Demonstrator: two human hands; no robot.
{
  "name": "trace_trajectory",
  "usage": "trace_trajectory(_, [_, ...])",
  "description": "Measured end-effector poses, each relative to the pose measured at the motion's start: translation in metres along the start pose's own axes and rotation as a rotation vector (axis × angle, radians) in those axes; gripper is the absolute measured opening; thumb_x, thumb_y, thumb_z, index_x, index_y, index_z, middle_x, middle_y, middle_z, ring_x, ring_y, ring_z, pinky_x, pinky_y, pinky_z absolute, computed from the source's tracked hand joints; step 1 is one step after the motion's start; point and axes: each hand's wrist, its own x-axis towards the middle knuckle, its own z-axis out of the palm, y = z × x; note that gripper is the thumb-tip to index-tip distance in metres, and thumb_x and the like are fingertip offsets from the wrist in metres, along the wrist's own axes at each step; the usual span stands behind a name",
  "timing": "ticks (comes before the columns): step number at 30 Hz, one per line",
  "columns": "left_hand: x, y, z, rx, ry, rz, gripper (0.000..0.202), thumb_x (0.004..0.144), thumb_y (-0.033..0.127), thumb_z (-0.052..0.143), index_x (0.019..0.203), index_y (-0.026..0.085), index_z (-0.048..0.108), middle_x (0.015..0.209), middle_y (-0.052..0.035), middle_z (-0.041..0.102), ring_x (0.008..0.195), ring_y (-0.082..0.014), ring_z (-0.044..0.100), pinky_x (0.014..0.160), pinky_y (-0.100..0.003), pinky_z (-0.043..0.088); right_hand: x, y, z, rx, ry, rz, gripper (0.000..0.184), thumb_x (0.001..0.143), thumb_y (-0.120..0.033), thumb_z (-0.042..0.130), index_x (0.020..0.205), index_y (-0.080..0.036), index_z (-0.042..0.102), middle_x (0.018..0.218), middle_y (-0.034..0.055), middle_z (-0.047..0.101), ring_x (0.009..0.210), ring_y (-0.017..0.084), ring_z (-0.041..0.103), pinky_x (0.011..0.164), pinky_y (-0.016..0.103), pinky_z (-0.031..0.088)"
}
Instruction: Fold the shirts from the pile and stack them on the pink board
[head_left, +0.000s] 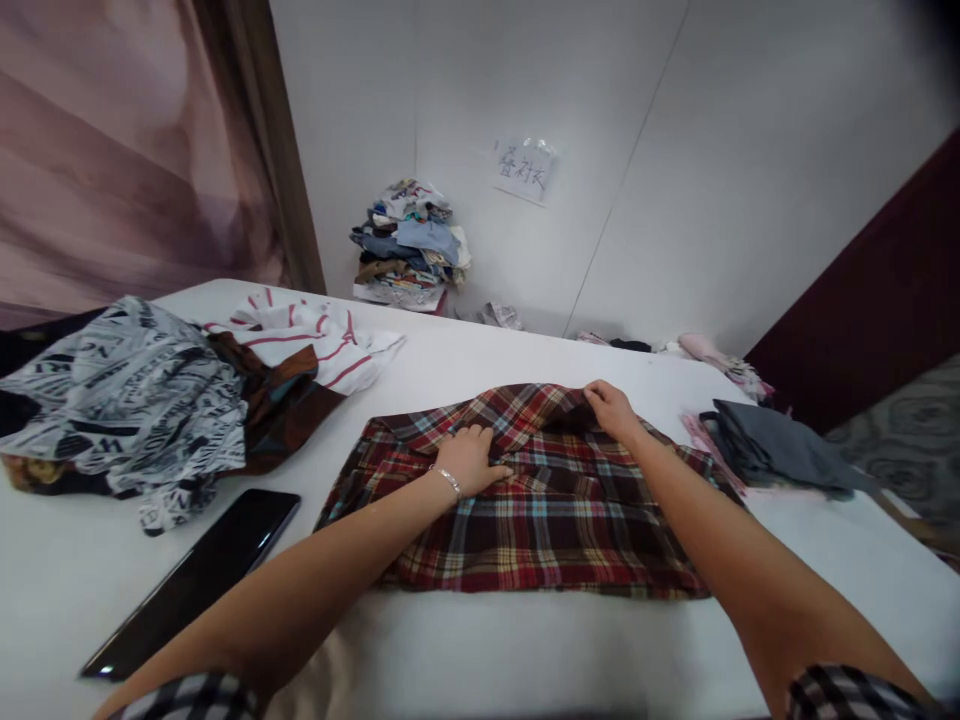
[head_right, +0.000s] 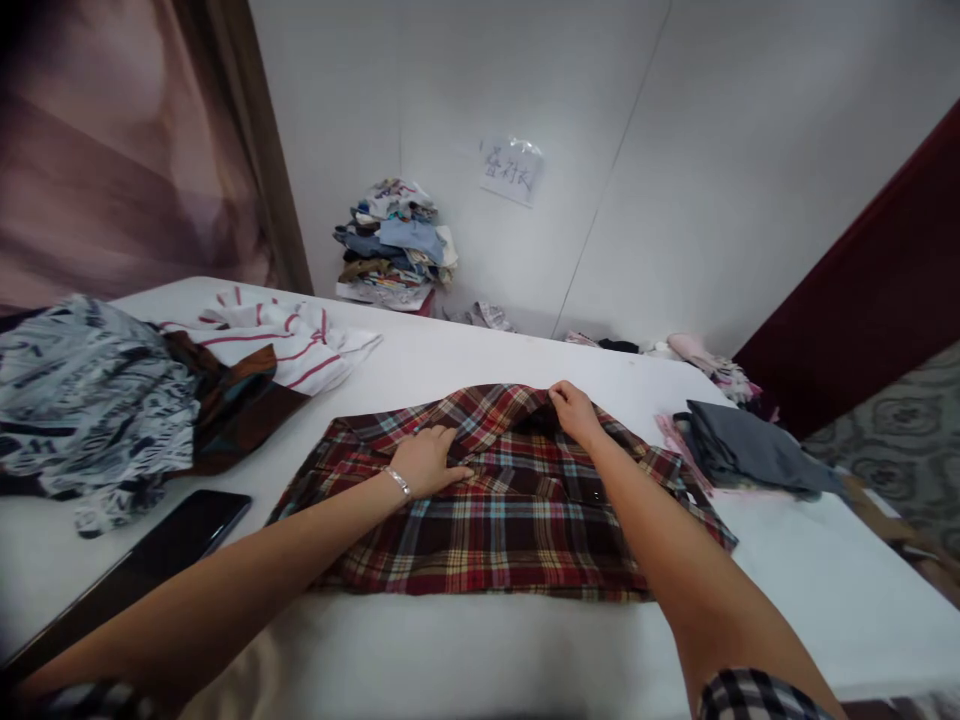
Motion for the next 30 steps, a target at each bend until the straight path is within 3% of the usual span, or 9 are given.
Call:
trace_trajectory(6, [0.027,-0.006,0.011,0.015,-0.053,-0.063,0.060,0.081,0.064,0.043,0.104,0.012,0.062,0.112,-0.0208,0.058,0.107,-0.0354,0.055,0.082,-0.048,0.048,-0.002,-0.003,0.006,0.071,0.048,0.025,0.024,0.076,-0.043,0.047,0.070,-0.021,0.054,0.062,-0.0019,0.051,0.062,0.016,0.045,0.062,0.028,0.039])
trace_trajectory(10, [0.034,-0.005,0.012,0.069,-0.081,-0.069,0.065,0.072,0.065,0.054,0.110,0.012,0.059,0.120,-0.0216,0.054,0.112,-0.0370,0.051,0.082,-0.047,0.049,0.008,-0.003,0.013,0.145,0.200,0.122,0.023,0.075,-0.044,0.048,0.068,-0.022,0.052,0.058,-0.0030,0.048,0.059,0.015,0.043,0.059,0.028,0.038])
trace_trajectory(15, [0.039,-0.002,0.009,0.114,-0.088,-0.019,0.032,0.078,0.030,0.053,0.103,0.013,0.062,0.110,-0.0172,0.062,0.103,-0.0298,0.058,0.080,-0.040,0.049,0.023,-0.008,0.013,0.125,0.182,0.101,0.021,0.075,-0.040,0.048,0.068,-0.021,0.053,0.059,-0.0029,0.049,0.060,0.015,0.044,0.061,0.028,0.038])
trace_trajectory(19, [0.048,-0.024,-0.029,0.144,-0.025,-0.075,0.027,0.079,0.016,0.044,0.098,0.014,0.063,0.102,-0.0148,0.064,0.094,-0.0270,0.062,0.074,-0.037,0.048,0.017,-0.014,0.000,0.094,0.111,0.015,0.019,0.078,-0.037,0.048,0.069,-0.021,0.052,0.061,-0.0024,0.050,0.062,0.015,0.046,0.063,0.027,0.040])
trace_trajectory(22, [0.048,-0.052,-0.064,0.207,0.138,-0.114,0.030,0.081,0.016,0.039,0.101,0.013,0.060,0.105,-0.0166,0.061,0.100,-0.0302,0.058,0.077,-0.041,0.045,-0.009,-0.022,-0.005,0.024,0.002,-0.100,0.020,0.084,-0.035,0.045,0.076,-0.020,0.056,0.069,-0.0004,0.056,0.069,0.016,0.051,0.069,0.028,0.042])
trace_trajectory(24, [0.040,-0.070,-0.074,0.255,0.238,-0.048,0.031,0.080,0.013,0.037,0.101,0.013,0.060,0.106,-0.0151,0.061,0.102,-0.0294,0.057,0.082,-0.042,0.043,-0.035,-0.029,-0.001,-0.035,-0.174,-0.176,0.019,0.087,-0.031,0.044,0.081,-0.021,0.060,0.077,0.0013,0.061,0.075,0.017,0.054,0.075,0.029,0.044])
trace_trajectory(26, [0.025,-0.084,-0.069,0.267,0.240,0.072,0.035,0.077,0.010,0.038,0.103,0.016,0.060,0.106,-0.0117,0.063,0.100,-0.0264,0.057,0.087,-0.041,0.041,-0.063,-0.034,0.006,-0.073,-0.421,-0.233,0.018,0.087,-0.026,0.046,0.086,-0.022,0.063,0.088,0.0029,0.066,0.083,0.018,0.058,0.081,0.030,0.045])
trace_trajectory(28, [0.007,-0.095,-0.052,0.230,0.168,0.167,0.044,0.075,0.007,0.038,0.112,0.019,0.059,0.111,-0.0090,0.064,0.101,-0.0243,0.057,0.091,-0.040,0.040,-0.082,-0.035,0.013,-0.077,-0.608,-0.262,0.017,0.086,-0.024,0.049,0.091,-0.023,0.066,0.099,0.0035,0.068,0.092,0.019,0.060,0.087,0.032,0.045])
trace_trajectory(30, [-0.009,-0.103,-0.032,0.187,0.106,0.190,0.053,0.074,0.006,0.037,0.122,0.020,0.055,0.115,-0.0089,0.063,0.104,-0.0243,0.058,0.091,-0.041,0.041,-0.087,-0.031,0.017,-0.040,-0.600,-0.236,0.019,0.086,-0.023,0.049,0.093,-0.023,0.067,0.103,0.0036,0.069,0.096,0.019,0.062,0.089,0.033,0.046])
